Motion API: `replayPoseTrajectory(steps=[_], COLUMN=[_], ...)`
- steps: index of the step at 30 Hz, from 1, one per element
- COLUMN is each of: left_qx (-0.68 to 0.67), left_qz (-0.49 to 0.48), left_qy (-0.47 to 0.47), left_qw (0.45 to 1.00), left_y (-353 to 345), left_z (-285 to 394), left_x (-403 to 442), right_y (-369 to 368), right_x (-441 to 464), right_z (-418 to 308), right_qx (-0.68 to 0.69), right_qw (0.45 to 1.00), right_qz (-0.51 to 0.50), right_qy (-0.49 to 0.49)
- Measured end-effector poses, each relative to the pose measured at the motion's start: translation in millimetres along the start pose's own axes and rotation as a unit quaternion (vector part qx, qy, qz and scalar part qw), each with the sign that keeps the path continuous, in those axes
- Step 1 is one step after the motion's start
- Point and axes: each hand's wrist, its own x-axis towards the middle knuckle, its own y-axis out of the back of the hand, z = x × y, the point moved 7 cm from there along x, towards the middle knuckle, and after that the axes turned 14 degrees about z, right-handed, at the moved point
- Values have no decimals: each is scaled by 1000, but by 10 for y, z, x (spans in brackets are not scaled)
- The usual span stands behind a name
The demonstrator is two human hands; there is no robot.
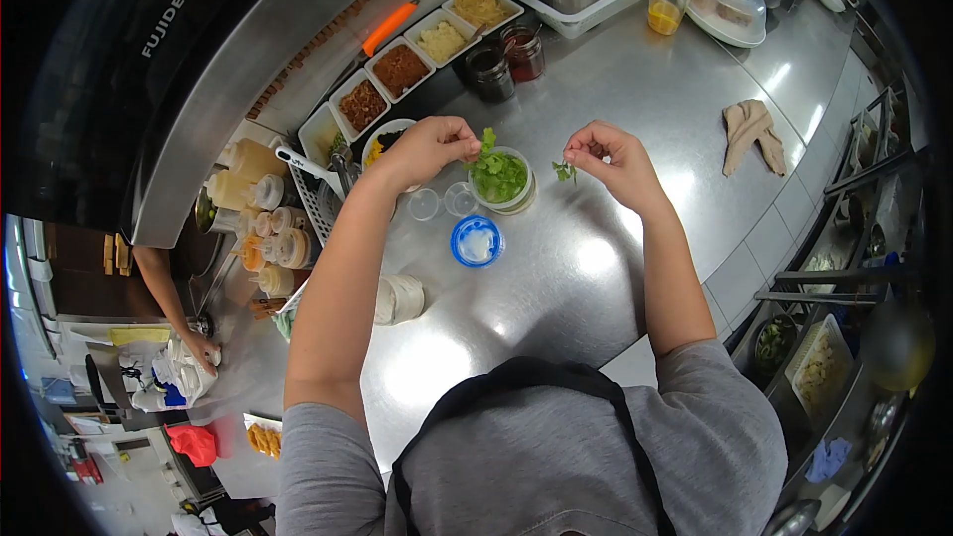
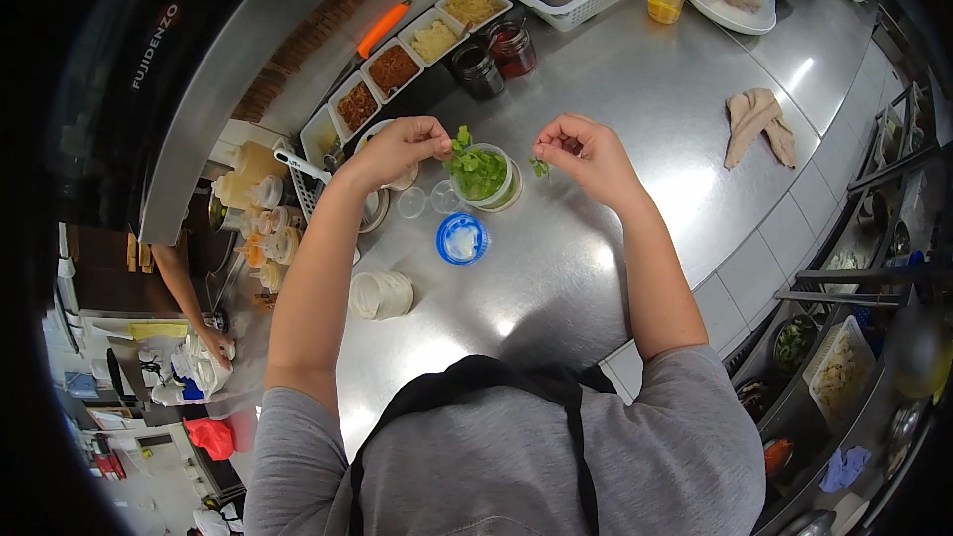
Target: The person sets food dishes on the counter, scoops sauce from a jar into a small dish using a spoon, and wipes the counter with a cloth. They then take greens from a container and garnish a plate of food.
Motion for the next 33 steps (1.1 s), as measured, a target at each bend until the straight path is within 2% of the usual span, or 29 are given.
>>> replayPoseTrajectory(steps=[1,5,7,9,11,13,15,16,18,22,24,26,28,30,33], left_qx=[-65,-123,86,83,-58,-83,-108,-139,-167,-215,-250,-271,-287,-302,-338], left_qz=[-7,5,-16,-17,-51,-35,-17,-32,-48,-39,-20,35,43,48,36], left_qy=[-7,13,-23,6,19,18,19,22,26,22,28,41,47,54,48], left_qw=[998,992,996,996,997,996,994,990,984,976,968,961,956,951,939], left_y=[-21,-82,-168,-188,-245,-237,-198,-195,-182,-122,-69,52,110,140,142], left_z=[10,-70,-154,-265,-299,-292,-264,-215,-194,-250,-299,-392,-393,-404,-355], left_x=[-16,-62,-74,-83,-122,-144,-180,-212,-230,-206,-185,-164,-211,-259,-313], right_y=[-1,-33,-73,-151,-278,-398,-517,-557,-684,-877,-933,-853,-776,-713,-836], right_x=[-4,13,21,31,60,90,127,172,147,126,106,117,136,174,151], right_z=[0,27,57,39,53,66,7,35,-51,91,196,185,184,204,158], right_qx=[0,13,24,-21,-37,-53,-64,-63,-103,-170,-243,-213,-182,-115,-172], right_qw=[1000,1000,999,999,997,993,984,984,948,937,923,934,944,964,944], right_qz=[0,-5,-15,-29,-64,-95,-115,-115,-135,-204,-253,-241,-231,-215,-240], right_qy=[0,-6,-15,22,37,52,118,119,269,226,157,155,152,103,145])
